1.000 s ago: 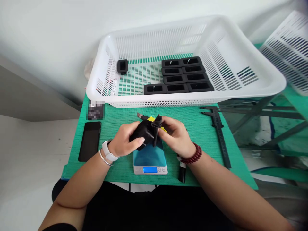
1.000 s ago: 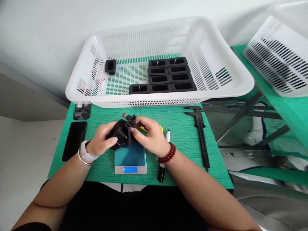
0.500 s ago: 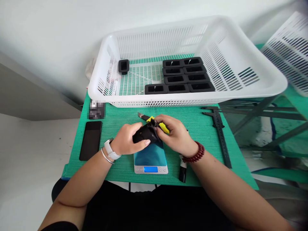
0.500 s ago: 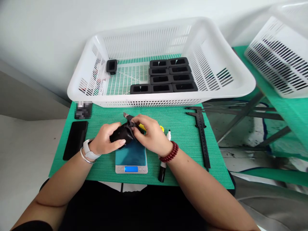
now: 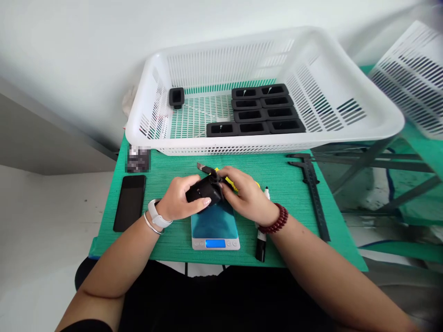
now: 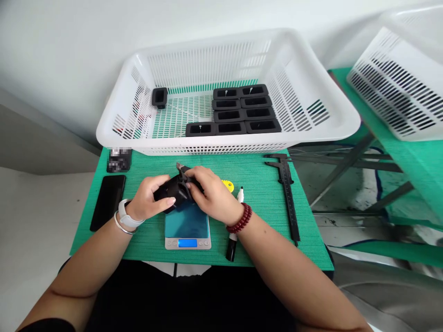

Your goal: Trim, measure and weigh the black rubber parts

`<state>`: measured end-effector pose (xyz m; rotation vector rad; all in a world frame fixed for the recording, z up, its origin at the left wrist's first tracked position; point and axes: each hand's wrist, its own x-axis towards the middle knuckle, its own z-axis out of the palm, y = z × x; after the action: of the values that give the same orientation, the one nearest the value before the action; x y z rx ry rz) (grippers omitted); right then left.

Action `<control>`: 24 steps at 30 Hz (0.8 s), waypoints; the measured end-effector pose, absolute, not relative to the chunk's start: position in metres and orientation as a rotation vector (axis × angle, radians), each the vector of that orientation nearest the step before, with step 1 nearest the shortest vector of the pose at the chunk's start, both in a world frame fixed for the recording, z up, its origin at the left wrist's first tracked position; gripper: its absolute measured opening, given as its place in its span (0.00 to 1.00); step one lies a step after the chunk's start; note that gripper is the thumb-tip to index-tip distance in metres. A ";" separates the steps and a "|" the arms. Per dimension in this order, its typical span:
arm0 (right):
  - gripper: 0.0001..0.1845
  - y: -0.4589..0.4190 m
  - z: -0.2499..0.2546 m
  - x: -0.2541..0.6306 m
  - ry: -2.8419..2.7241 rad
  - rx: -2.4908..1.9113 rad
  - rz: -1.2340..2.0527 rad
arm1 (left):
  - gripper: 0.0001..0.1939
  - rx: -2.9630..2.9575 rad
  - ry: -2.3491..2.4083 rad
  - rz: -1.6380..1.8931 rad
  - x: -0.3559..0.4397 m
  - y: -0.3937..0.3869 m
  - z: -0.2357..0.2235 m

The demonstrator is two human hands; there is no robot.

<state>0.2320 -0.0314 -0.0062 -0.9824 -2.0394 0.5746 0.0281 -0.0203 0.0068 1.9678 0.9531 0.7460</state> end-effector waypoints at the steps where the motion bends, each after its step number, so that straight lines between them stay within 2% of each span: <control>1: 0.06 -0.032 -0.006 0.232 -2.035 -0.980 0.596 | 0.19 1.941 0.967 0.734 0.028 -0.020 0.007; 8: 0.07 -0.033 -0.012 0.228 -1.998 -1.101 0.498 | 0.19 1.941 0.915 0.739 0.031 -0.021 0.005; 15: 0.04 -0.031 -0.007 0.233 -1.962 -1.010 0.797 | 0.21 1.838 0.938 0.705 0.029 -0.020 0.005; 18: 0.02 -0.030 -0.008 0.233 -1.978 -1.038 0.746 | 0.20 1.852 0.953 0.697 0.028 -0.020 0.005; 22: 0.14 -0.031 -0.013 0.228 -2.021 -1.094 0.594 | 0.19 1.845 0.911 0.731 0.029 -0.020 0.005; 24: 0.16 -0.032 -0.013 0.227 -2.029 -1.082 0.592 | 0.19 1.817 0.877 0.749 0.028 -0.019 0.005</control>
<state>0.2268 -0.0320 -0.0130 -1.0817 -2.0285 0.5919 0.0281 -0.0189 0.0048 1.8170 0.8770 0.7493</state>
